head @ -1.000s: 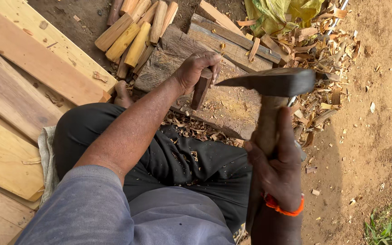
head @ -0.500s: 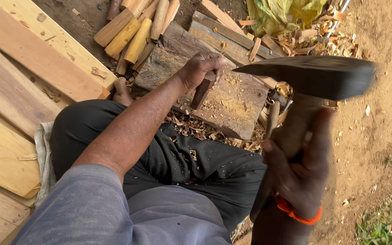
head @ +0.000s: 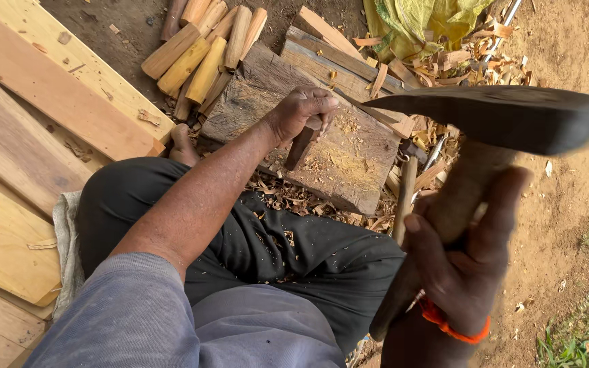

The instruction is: The person sits on the ground and uses a hammer and chisel to carve a small wooden dowel. They repeatedly strike the chisel to shape the wood, producing shavings that accumulate on the ground.

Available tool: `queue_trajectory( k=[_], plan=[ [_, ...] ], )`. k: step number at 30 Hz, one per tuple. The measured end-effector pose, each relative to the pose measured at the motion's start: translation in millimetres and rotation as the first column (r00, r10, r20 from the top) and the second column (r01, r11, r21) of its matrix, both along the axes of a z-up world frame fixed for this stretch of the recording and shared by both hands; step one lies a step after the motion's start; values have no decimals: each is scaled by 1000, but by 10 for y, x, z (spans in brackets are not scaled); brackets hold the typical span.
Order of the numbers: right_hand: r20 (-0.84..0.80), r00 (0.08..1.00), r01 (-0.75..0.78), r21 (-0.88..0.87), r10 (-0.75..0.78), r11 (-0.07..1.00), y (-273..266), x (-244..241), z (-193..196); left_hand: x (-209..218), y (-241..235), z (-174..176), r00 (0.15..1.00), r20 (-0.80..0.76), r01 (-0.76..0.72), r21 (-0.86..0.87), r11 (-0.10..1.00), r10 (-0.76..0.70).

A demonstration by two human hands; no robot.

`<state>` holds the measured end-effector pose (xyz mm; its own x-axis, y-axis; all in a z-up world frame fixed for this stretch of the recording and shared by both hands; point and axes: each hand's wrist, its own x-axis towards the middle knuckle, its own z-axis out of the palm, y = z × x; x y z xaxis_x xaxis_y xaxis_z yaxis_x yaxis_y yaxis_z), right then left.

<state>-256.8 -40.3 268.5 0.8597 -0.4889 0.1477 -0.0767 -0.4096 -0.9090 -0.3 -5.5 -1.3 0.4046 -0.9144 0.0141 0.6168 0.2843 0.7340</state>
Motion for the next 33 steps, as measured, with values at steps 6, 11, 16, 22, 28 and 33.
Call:
queue_trajectory(
  k=[6,11,16,22,28,33],
  plan=[
    [-348,933,-189,-245,95,951,100,407,-339,-11,-4,32,995,43,-84,-49,995,86],
    [-286,958,12,67,8,998,15,206,-429,-50,68,2,998,11,-63,55,997,62],
    [66,991,-119,31,117,992,-47,74,14,30,61,60,999,33,-22,2,1000,22],
    [-417,906,-59,42,71,997,31,357,-580,-4,50,66,996,-29,-83,-24,996,83],
    [-106,994,21,64,-14,998,7,48,-179,-19,37,55,1000,7,-19,-31,999,19],
    [-79,997,16,105,-8,994,71,241,-225,6,85,60,996,54,-73,31,997,72]
  ],
)
